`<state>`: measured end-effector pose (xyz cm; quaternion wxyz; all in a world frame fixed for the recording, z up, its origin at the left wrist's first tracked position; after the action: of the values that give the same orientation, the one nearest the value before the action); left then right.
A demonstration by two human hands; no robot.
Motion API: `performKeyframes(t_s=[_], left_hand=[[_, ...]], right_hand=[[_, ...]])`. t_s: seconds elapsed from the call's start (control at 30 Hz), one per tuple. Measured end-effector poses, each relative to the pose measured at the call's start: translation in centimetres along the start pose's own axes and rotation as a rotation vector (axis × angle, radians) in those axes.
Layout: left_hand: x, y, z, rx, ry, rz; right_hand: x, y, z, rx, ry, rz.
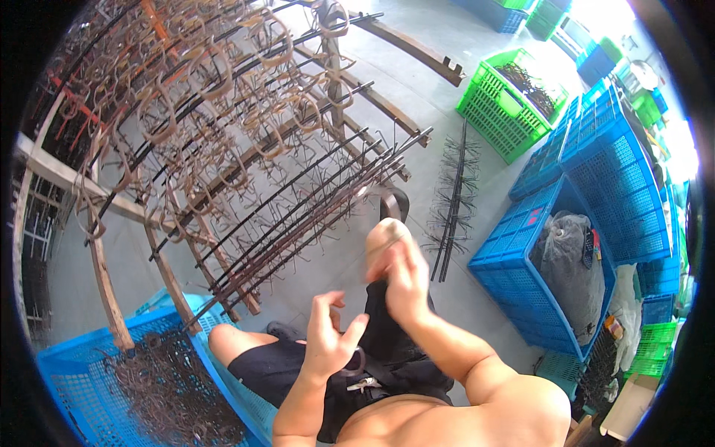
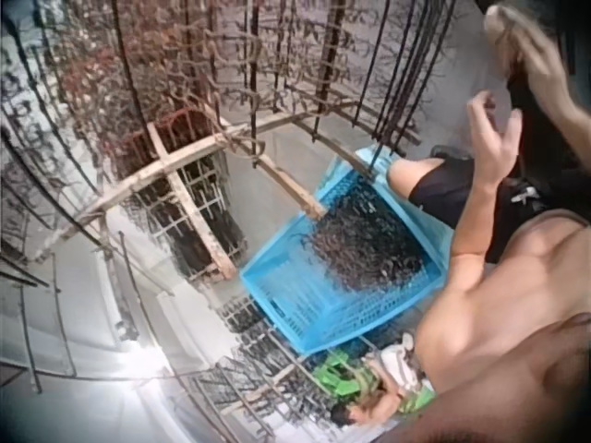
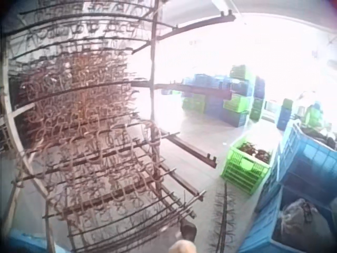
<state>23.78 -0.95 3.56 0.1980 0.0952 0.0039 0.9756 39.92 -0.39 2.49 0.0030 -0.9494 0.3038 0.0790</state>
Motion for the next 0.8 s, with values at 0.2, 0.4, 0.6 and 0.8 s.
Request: performKeyframes(t_s=[0.2, 0.4, 0.6, 0.8], left_hand=[[4.7, 2.2, -5.9, 0.271, 0.229, -0.034], [7.0, 4.0, -6.3, 0.314, -0.107, 0.169], [11.1, 5.6, -5.9, 0.017, -1.018, 0.041], [13.4, 6.3, -4.0, 0.100, -0.977, 0.015]], right_hand=[[5.2, -17.2, -0.5, 0.225, -0.205, 0.333], [4.2, -22.6, 1.6, -0.157, -0.324, 0.160], [4.0, -23.3, 1.3, -0.230, -0.310, 0.149], [3.7, -23.6, 0.6, -0.230, -0.195, 0.120]])
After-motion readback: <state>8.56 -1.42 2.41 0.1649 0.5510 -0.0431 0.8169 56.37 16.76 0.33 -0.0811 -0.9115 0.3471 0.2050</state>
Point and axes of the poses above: each hand's wrist, its own y-axis away from the middle knuckle, its own x-axis out of the back of the hand, z = x × y, the point moved 2 cm from there along -y, towards the middle knuckle, and after that the axes turned 2 degrees about y, right-handed, at the moved point
